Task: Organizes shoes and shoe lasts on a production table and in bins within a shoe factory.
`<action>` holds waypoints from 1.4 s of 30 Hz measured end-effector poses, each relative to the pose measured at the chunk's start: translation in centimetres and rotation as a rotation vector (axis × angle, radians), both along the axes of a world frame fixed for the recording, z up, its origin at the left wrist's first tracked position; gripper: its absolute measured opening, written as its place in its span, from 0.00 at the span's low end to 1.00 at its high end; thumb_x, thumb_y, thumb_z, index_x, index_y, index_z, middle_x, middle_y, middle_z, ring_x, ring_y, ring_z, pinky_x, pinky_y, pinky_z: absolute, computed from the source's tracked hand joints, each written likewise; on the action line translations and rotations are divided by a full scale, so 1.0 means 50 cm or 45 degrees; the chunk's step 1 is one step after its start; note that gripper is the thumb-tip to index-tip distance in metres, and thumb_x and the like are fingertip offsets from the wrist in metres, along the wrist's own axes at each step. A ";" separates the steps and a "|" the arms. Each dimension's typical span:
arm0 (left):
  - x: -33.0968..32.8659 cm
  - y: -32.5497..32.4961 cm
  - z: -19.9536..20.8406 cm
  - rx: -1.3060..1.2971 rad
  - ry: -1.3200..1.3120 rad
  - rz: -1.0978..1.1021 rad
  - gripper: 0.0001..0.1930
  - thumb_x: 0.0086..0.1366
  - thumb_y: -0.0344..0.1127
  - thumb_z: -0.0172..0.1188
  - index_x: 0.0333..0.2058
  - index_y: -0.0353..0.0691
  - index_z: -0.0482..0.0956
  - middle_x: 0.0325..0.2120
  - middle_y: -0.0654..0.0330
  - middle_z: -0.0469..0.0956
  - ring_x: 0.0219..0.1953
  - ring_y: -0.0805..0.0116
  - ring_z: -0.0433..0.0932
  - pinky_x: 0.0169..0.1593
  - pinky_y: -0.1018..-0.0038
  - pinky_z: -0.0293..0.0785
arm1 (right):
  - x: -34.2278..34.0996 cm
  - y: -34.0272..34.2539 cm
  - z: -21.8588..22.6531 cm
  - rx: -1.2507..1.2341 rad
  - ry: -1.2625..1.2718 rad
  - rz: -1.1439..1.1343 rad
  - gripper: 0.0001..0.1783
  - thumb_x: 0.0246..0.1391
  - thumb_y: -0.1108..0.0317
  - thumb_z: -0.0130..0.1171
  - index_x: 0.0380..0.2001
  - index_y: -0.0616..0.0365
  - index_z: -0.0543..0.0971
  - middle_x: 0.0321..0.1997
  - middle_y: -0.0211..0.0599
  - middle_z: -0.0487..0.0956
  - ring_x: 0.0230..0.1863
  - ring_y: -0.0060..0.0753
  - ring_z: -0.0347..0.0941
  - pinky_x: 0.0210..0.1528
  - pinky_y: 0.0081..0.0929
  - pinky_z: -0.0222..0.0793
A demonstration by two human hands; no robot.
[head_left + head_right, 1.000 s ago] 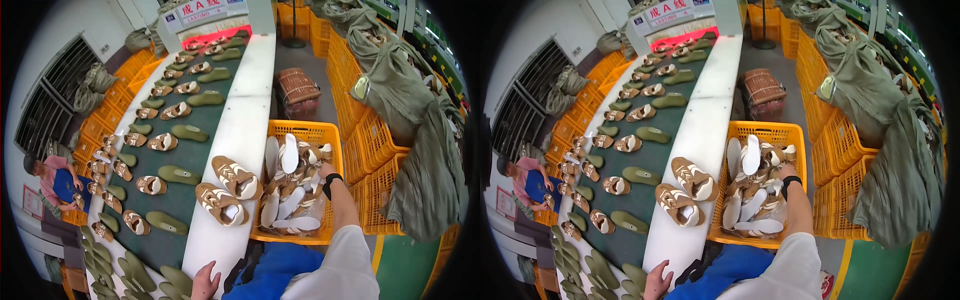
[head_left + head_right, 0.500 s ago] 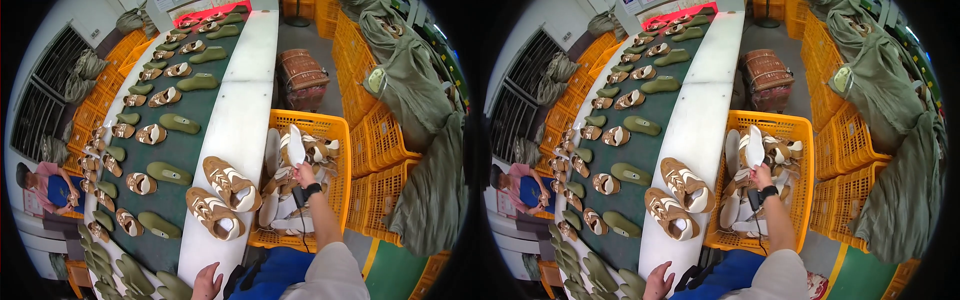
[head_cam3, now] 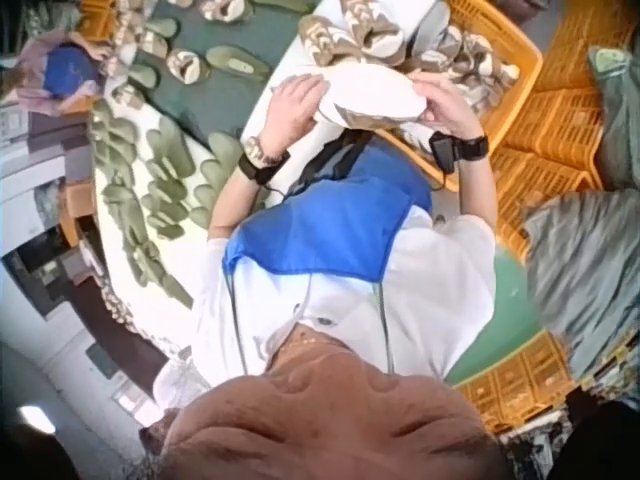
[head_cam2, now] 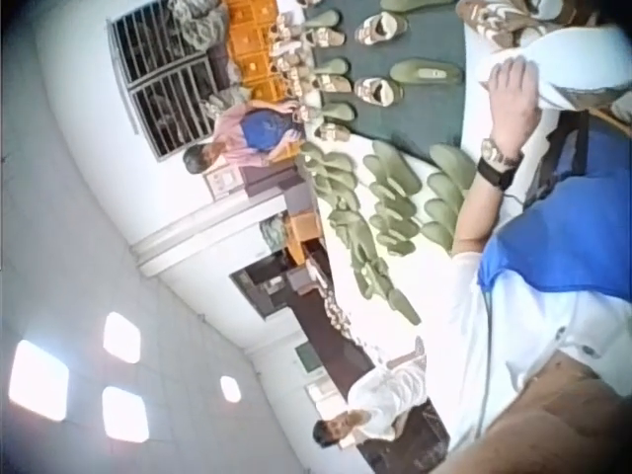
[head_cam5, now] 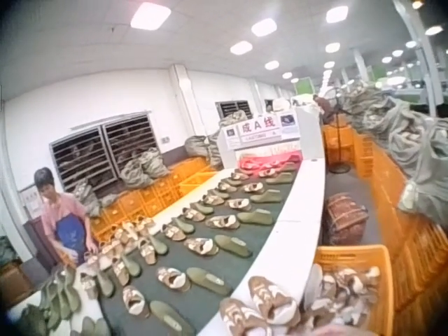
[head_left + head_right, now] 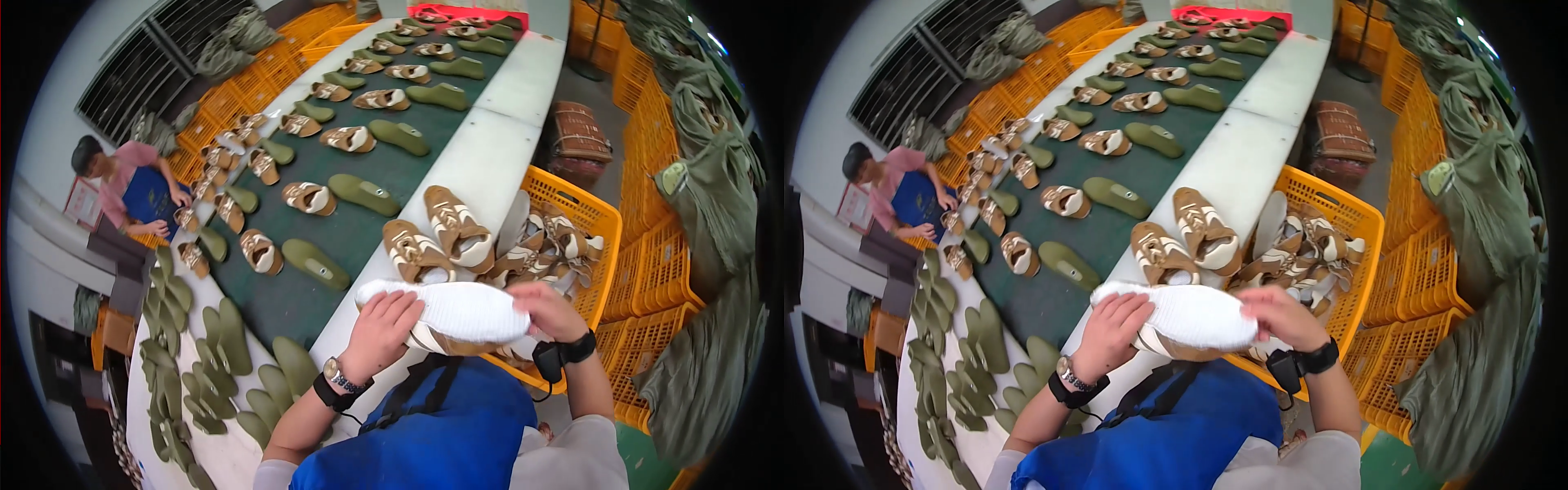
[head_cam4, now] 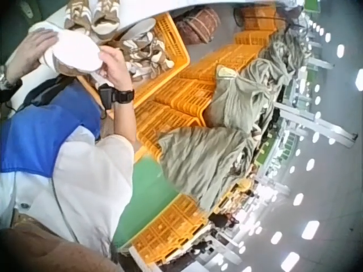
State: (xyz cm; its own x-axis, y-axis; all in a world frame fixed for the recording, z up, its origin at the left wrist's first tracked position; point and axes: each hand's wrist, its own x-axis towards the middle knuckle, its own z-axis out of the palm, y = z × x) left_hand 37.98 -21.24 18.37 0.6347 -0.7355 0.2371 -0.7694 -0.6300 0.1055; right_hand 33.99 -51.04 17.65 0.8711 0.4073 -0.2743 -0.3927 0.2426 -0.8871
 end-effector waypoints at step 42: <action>-0.089 0.118 -0.296 -1.104 1.799 1.412 0.17 0.61 0.31 0.52 0.47 0.35 0.65 0.27 0.60 0.75 0.29 0.73 0.74 0.36 0.78 0.73 | -0.034 0.050 -0.788 -1.806 0.451 0.653 0.40 0.40 0.58 0.61 0.58 0.47 0.58 0.56 0.44 0.65 0.59 0.47 0.58 0.54 0.50 0.57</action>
